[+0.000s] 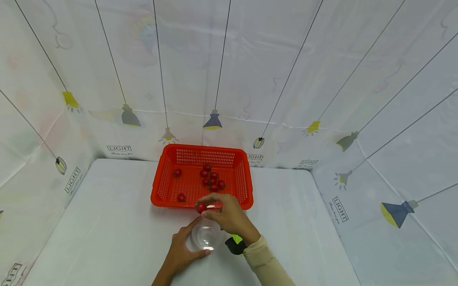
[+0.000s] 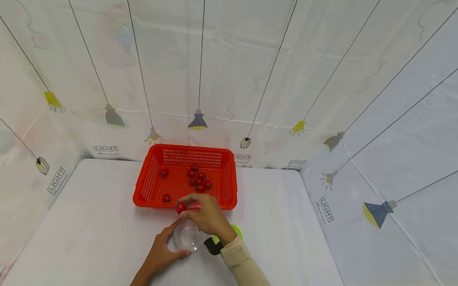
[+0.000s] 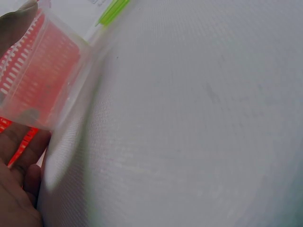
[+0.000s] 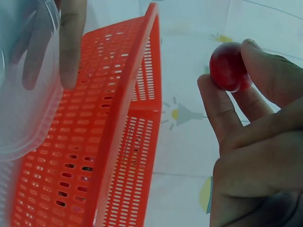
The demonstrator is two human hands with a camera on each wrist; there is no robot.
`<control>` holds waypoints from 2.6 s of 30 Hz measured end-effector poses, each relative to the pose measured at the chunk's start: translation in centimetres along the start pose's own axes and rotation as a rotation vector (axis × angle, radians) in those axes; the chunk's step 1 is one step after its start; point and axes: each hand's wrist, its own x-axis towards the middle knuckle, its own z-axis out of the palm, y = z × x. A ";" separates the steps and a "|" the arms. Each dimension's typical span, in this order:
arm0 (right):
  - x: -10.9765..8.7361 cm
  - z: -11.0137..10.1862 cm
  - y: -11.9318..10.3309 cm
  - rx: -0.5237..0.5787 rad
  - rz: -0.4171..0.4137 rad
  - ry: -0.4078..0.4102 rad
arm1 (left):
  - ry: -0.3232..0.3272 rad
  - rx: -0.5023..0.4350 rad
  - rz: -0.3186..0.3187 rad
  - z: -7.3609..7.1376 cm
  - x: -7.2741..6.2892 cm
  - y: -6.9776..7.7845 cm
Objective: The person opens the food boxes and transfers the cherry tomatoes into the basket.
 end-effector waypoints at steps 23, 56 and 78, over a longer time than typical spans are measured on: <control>2.7 -1.7 -0.9 -0.132 -0.026 0.100 | -0.020 0.004 -0.043 0.0 0.1 0.2; 7.4 -2.6 -0.7 -0.203 0.006 0.192 | -0.015 0.009 -0.016 0.1 0.1 0.0; 9.1 -2.8 -0.5 -0.210 0.045 0.181 | -0.010 -0.001 -0.010 0.1 0.0 -0.1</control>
